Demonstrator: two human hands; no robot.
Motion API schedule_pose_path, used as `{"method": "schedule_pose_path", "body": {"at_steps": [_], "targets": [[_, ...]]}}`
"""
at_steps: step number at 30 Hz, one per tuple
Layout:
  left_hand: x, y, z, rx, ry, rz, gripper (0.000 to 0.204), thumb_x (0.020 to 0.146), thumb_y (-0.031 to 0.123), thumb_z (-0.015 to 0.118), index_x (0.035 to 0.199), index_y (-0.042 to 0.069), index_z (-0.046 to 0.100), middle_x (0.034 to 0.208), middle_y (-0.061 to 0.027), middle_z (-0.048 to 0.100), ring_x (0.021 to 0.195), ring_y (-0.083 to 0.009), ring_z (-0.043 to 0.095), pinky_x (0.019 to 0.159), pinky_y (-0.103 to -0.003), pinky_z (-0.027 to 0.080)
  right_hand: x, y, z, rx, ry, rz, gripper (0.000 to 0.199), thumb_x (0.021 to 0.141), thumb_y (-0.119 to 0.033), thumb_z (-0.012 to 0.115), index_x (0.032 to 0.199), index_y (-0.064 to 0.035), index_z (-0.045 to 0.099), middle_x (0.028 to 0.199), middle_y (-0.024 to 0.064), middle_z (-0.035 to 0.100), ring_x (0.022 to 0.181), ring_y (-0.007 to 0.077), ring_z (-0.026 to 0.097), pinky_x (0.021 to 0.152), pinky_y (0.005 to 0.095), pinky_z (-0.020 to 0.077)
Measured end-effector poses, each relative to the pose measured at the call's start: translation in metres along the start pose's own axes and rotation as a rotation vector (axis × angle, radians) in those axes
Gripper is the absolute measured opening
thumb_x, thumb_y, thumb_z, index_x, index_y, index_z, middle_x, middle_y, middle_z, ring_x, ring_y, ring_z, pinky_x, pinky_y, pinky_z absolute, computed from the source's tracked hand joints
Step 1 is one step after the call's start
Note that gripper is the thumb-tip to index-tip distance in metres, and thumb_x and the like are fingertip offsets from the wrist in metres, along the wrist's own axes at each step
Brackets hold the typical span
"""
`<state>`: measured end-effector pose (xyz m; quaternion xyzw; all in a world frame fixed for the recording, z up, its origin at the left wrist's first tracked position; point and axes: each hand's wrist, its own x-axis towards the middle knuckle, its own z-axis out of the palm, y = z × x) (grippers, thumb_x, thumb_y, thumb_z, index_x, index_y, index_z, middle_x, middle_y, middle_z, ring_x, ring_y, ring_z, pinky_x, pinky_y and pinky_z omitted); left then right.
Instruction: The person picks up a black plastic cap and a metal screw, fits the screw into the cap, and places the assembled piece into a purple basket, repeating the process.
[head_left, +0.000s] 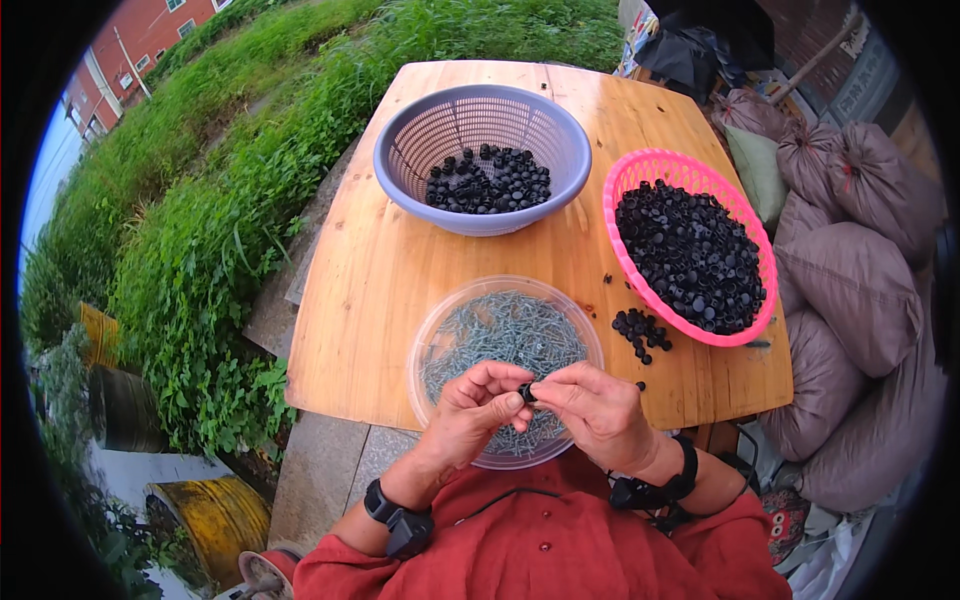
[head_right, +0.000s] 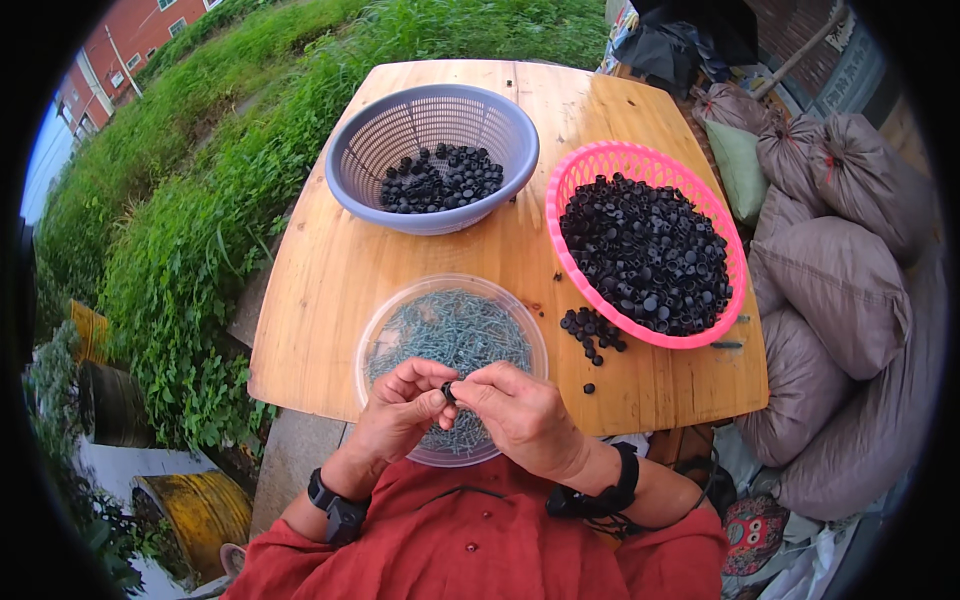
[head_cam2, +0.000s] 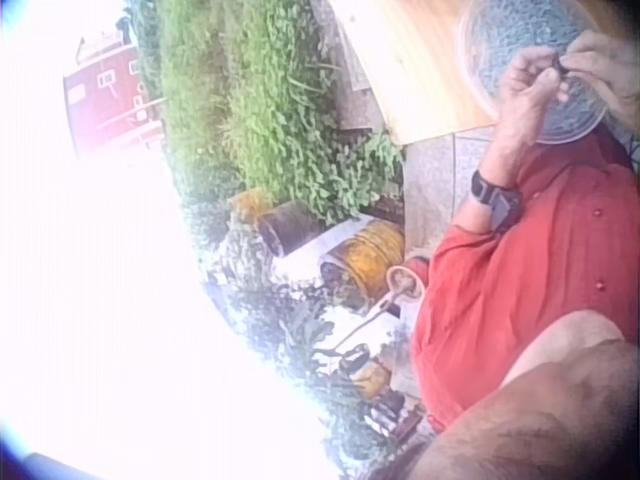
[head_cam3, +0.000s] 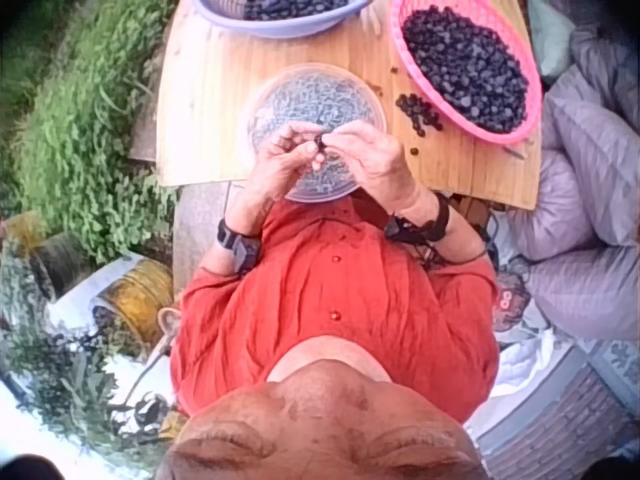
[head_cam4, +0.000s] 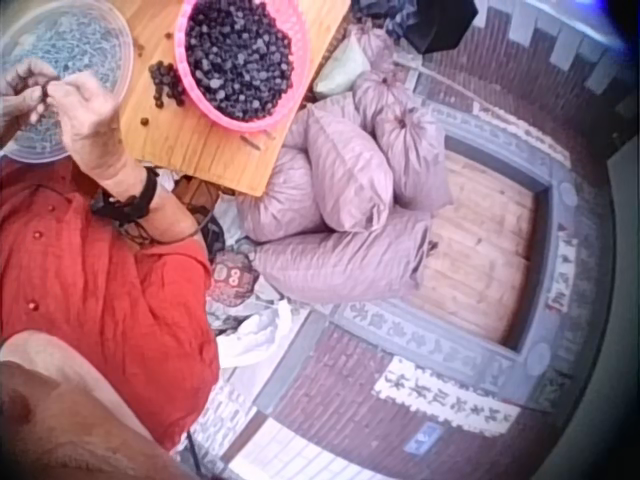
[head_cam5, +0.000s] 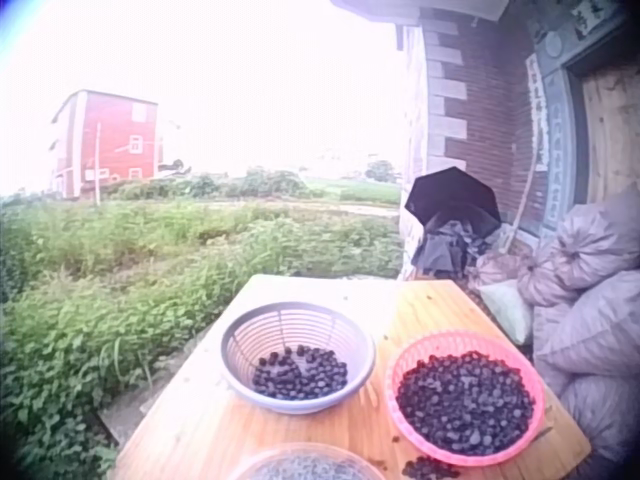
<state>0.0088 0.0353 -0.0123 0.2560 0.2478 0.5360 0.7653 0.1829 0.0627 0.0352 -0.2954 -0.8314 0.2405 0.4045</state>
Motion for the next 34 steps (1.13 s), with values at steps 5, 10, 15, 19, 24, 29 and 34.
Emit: {"method": "schedule_pose_path", "body": {"at_steps": [5,10,15,19,24,29,34], "targets": [[-0.003,-0.001,-0.007,0.040,0.024,-0.025,0.021,0.084,0.000,0.057,0.104,-0.002,0.059,0.087,-0.0120,0.064,0.073,-0.0160,0.062,0.067,-0.025,0.052,0.000,0.008,0.001,0.045,-0.027,-0.014,0.019,0.071,0.008,0.060,0.088,0.0003,0.063,0.079,0.0091,0.060,0.068,0.0201,0.062,0.058,0.0269,0.0519],[-0.005,0.005,-0.004,0.102,0.041,-0.036,0.020,0.083,-0.001,0.057,0.103,-0.003,0.060,0.089,-0.0128,0.064,0.076,-0.0158,0.063,0.070,-0.026,0.053,0.003,0.018,-0.001,0.081,-0.079,-0.062,0.019,0.070,0.007,0.061,0.087,0.0000,0.063,0.078,0.0092,0.061,0.067,0.0195,0.062,0.057,0.0262,0.0514],[-0.004,0.006,-0.006,0.145,0.054,-0.056,0.019,0.083,-0.004,0.056,0.102,-0.003,0.060,0.087,-0.0153,0.064,0.073,-0.0177,0.063,0.067,-0.028,0.054,0.013,0.017,-0.004,0.144,-0.124,0.011,0.020,0.067,0.005,0.068,0.086,-0.0005,0.064,0.078,0.0094,0.061,0.067,0.0188,0.062,0.056,0.0261,0.0507],[-0.003,0.007,-0.008,0.153,0.032,-0.050,0.019,0.083,-0.003,0.056,0.101,-0.004,0.060,0.086,-0.0153,0.064,0.071,-0.0175,0.063,0.066,-0.028,0.054,0.018,0.019,-0.007,0.188,-0.183,0.021,0.022,0.066,0.005,0.071,0.086,-0.0002,0.064,0.079,0.0095,0.061,0.067,0.0185,0.062,0.056,0.0259,0.0504],[-0.003,0.007,-0.008,0.108,0.014,-0.061,0.018,0.084,-0.002,0.056,0.101,-0.004,0.060,0.085,-0.0144,0.064,0.071,-0.0171,0.063,0.065,-0.027,0.053,0.022,0.020,-0.009,0.192,-0.198,-0.041,0.022,0.065,0.003,0.070,0.086,-0.0020,0.064,0.075,0.0086,0.060,0.067,0.0206,0.060,0.056,0.0273,0.0495],[-0.003,0.011,-0.006,0.106,0.010,-0.080,0.018,0.085,0.000,0.055,0.102,-0.005,0.059,0.084,-0.0127,0.064,0.071,-0.0155,0.063,0.066,-0.026,0.053,0.025,0.007,-0.012,0.066,-0.187,-0.106,0.024,0.067,0.004,0.066,0.090,-0.0036,0.064,0.079,0.0086,0.059,0.068,0.0211,0.060,0.057,0.0278,0.0497],[-0.001,0.011,-0.005,0.050,0.025,-0.118,0.019,0.087,0.001,0.053,0.104,-0.005,0.058,0.084,-0.0118,0.063,0.072,-0.0149,0.062,0.067,-0.026,0.053,0.014,0.012,-0.011,-0.050,-0.181,-0.209,0.031,0.073,0.002,0.057,0.102,-0.0087,0.064,0.083,0.0073,0.060,0.072,0.0233,0.061,0.059,0.0285,0.0506]]}}
